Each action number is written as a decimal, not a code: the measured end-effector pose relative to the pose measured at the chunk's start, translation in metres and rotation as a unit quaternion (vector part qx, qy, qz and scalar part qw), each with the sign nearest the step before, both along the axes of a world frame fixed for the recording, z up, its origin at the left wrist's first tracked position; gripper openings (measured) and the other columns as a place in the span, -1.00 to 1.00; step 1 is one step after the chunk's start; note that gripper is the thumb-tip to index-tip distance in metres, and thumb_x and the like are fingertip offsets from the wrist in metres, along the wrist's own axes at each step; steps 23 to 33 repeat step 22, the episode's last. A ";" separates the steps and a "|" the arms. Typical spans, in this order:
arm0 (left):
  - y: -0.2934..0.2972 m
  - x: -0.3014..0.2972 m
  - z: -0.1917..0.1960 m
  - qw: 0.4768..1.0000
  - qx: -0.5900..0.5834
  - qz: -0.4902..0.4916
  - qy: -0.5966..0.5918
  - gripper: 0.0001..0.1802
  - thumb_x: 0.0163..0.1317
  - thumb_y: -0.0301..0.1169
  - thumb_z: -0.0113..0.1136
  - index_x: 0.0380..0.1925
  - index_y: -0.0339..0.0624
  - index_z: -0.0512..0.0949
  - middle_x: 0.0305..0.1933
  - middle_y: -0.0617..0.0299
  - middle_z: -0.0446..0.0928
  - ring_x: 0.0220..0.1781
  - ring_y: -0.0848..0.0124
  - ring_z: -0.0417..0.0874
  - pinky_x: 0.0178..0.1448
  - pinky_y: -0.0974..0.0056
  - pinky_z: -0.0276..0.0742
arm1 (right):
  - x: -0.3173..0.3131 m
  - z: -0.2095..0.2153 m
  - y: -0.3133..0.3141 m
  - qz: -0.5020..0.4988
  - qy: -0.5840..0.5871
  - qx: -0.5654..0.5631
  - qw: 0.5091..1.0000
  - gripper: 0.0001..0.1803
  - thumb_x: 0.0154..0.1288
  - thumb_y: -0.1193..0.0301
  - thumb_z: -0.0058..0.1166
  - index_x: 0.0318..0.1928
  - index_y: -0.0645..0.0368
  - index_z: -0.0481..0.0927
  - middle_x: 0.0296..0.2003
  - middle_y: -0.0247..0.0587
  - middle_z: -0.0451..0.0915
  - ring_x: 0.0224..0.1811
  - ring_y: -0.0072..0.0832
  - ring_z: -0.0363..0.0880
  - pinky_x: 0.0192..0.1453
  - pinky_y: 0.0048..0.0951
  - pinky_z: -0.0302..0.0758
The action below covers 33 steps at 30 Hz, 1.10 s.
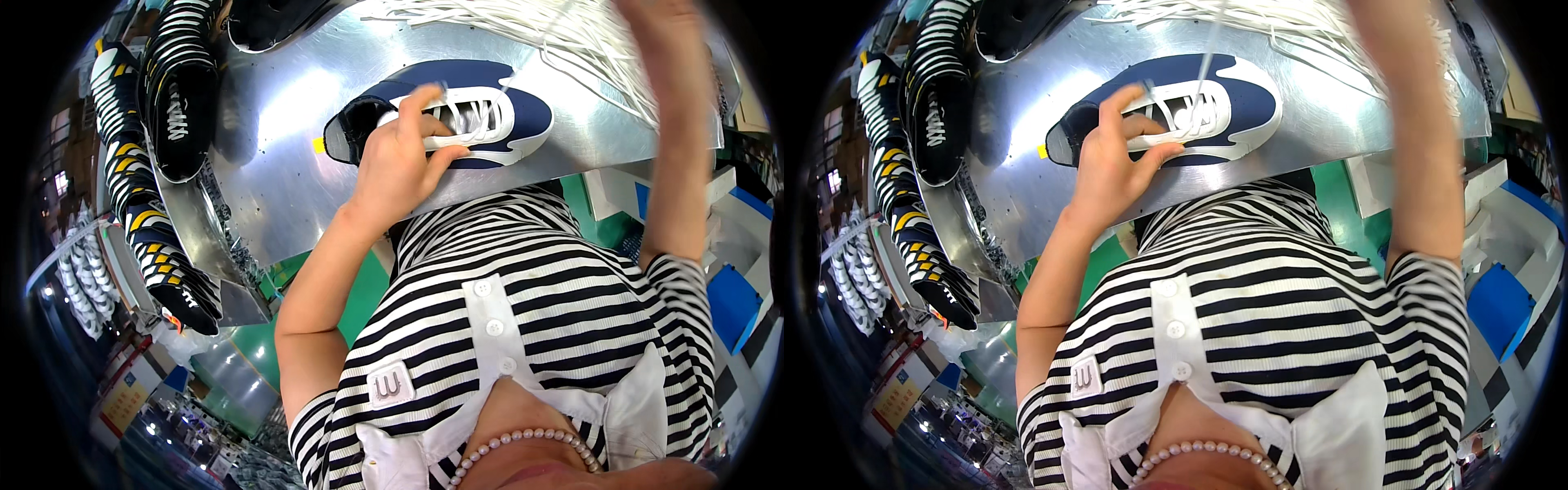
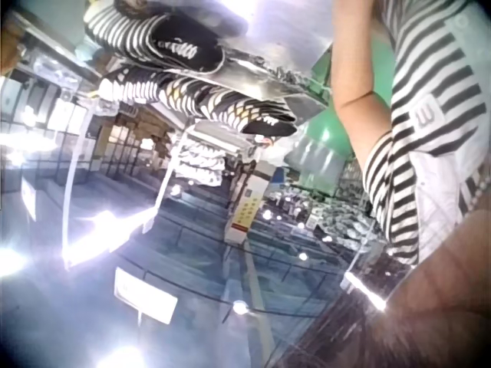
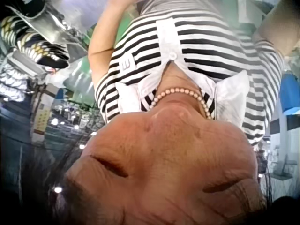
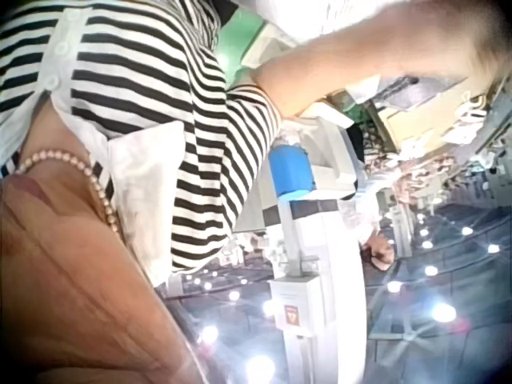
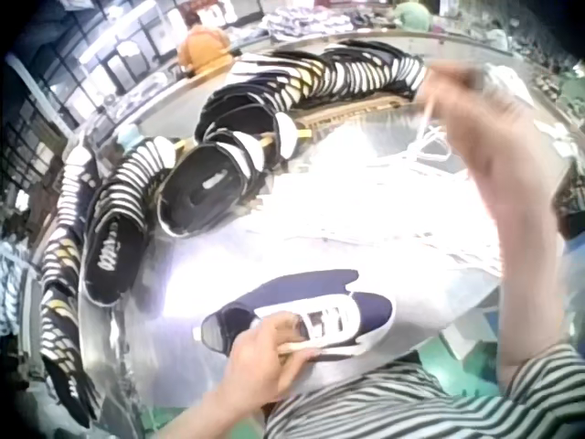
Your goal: The person laces shoes by hand, pulling a white lace through eyelets on several blue and yellow sneakers one at a time.
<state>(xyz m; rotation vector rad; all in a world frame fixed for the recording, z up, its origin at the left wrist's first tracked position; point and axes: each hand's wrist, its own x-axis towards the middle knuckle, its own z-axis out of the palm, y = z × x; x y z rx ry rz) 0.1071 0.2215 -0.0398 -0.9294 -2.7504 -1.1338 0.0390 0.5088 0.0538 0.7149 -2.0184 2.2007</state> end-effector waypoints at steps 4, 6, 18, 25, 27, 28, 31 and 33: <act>0.002 -0.007 0.013 0.962 0.073 0.125 -0.231 -0.18 0.25 -0.25 0.34 0.28 -0.47 0.07 -0.33 -0.09 0.66 -0.29 0.05 0.73 -0.10 0.19 0.62 | 0.037 -0.097 -0.068 0.009 -0.231 0.005 0.973 -0.83 0.29 0.44 0.22 -0.14 0.21 0.68 -0.25 -0.41 0.65 -0.18 -0.68 0.55 0.02 -0.63 0.45; 0.002 -0.013 0.019 0.954 0.052 0.152 -0.253 -0.24 0.36 -0.15 0.22 0.30 -0.41 0.08 -0.28 -0.21 0.64 -0.21 0.04 0.72 -0.02 0.13 0.58 | 0.040 -0.110 -0.081 -0.012 -0.220 0.058 0.974 -0.82 0.25 0.45 0.25 -0.16 0.23 0.70 -0.30 -0.37 0.70 -0.24 -0.66 0.60 -0.07 -0.56 0.52; 0.016 -0.003 -0.006 0.956 0.084 0.257 -0.110 -0.44 0.05 -0.37 0.50 0.01 -0.32 0.47 -0.24 0.06 0.70 -0.22 0.43 0.71 -0.12 0.36 0.61 | 0.040 -0.117 -0.096 -0.061 -0.153 0.127 0.978 -0.71 0.26 0.28 0.23 -0.07 0.15 0.63 -0.34 -0.27 0.69 -0.32 -0.51 0.62 -0.20 -0.48 0.51; 0.016 -0.002 -0.006 0.956 0.080 0.265 -0.092 -0.46 0.06 -0.39 0.48 0.01 -0.30 0.47 -0.23 0.04 0.69 -0.20 0.41 0.71 -0.09 0.34 0.61 | 0.052 -0.109 -0.083 -0.027 -0.157 0.194 0.968 -0.58 0.33 0.21 0.18 0.11 0.14 0.52 -0.22 -0.16 0.68 -0.24 -0.43 0.66 -0.11 -0.42 0.54; 0.016 -0.002 -0.006 0.956 0.080 0.265 -0.092 -0.46 0.06 -0.39 0.48 0.01 -0.30 0.47 -0.23 0.04 0.69 -0.20 0.41 0.71 -0.09 0.34 0.61 | 0.052 -0.109 -0.083 -0.027 -0.157 0.194 0.968 -0.58 0.33 0.21 0.18 0.11 0.14 0.52 -0.22 -0.16 0.68 -0.24 -0.43 0.66 -0.11 -0.42 0.54; 0.016 -0.002 -0.006 0.956 0.080 0.265 -0.092 -0.46 0.06 -0.39 0.48 0.01 -0.30 0.47 -0.23 0.04 0.69 -0.20 0.41 0.71 -0.09 0.34 0.61 | 0.052 -0.109 -0.083 -0.027 -0.157 0.194 0.968 -0.58 0.33 0.21 0.18 0.11 0.14 0.52 -0.22 -0.16 0.68 -0.24 -0.43 0.66 -0.11 -0.42 0.54; 0.016 -0.002 -0.006 0.956 0.080 0.265 -0.092 -0.46 0.06 -0.39 0.48 0.01 -0.30 0.47 -0.23 0.04 0.69 -0.20 0.41 0.71 -0.09 0.34 0.61 | 0.052 -0.109 -0.083 -0.027 -0.157 0.194 0.968 -0.58 0.33 0.21 0.18 0.11 0.14 0.52 -0.22 -0.16 0.68 -0.24 -0.43 0.66 -0.11 -0.42 0.54; 0.016 -0.002 -0.006 0.956 0.080 0.265 -0.092 -0.46 0.06 -0.39 0.48 0.01 -0.30 0.47 -0.23 0.04 0.69 -0.20 0.41 0.71 -0.09 0.34 0.61 | 0.052 -0.109 -0.083 -0.027 -0.157 0.194 0.968 -0.58 0.33 0.21 0.18 0.11 0.14 0.52 -0.22 -0.16 0.68 -0.24 -0.43 0.66 -0.11 -0.42 0.54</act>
